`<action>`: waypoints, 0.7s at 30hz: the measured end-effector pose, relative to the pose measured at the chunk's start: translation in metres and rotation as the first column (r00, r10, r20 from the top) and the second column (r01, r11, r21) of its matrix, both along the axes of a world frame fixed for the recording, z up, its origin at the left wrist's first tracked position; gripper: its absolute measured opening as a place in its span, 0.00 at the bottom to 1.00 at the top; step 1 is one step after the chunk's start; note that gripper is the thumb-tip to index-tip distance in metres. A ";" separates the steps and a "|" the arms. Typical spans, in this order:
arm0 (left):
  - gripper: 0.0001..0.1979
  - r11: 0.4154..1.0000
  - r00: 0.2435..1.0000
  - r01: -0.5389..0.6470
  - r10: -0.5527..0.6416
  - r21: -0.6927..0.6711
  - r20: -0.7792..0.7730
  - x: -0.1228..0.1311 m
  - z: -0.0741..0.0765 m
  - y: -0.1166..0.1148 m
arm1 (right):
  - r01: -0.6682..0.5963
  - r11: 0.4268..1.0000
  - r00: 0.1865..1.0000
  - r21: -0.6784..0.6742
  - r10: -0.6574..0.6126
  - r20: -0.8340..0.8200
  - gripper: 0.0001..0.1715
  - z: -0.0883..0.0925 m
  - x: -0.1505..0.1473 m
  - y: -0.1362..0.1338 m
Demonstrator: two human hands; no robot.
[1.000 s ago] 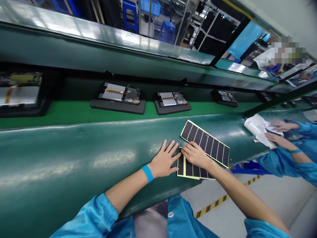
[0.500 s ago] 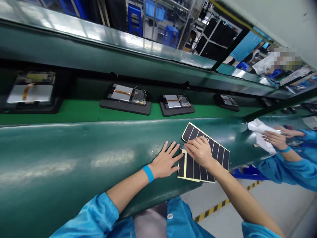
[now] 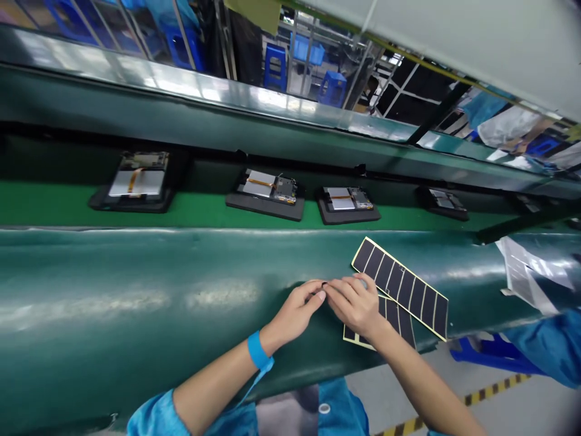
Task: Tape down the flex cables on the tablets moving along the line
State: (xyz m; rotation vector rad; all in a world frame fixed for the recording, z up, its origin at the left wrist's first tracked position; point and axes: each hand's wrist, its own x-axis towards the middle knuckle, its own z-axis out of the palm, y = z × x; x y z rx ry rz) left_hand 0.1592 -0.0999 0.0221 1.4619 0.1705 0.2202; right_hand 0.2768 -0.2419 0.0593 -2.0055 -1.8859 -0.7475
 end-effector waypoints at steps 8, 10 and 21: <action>0.22 0.974 0.989 -0.125 0.108 -0.187 -0.102 -0.022 -0.009 0.026 | -0.043 0.999 0.983 0.007 0.043 -0.177 0.10 0.001 -0.012 0.019; 0.21 0.961 0.976 -0.197 0.174 -0.196 -0.131 -0.030 -0.010 0.041 | -0.054 0.998 0.977 0.012 0.056 -0.206 0.09 0.001 -0.013 0.022; 0.16 0.434 0.471 -0.882 0.833 -0.186 -0.291 -0.079 0.013 0.251 | -0.060 0.997 0.918 0.056 0.077 -0.389 0.10 -0.036 -0.021 0.006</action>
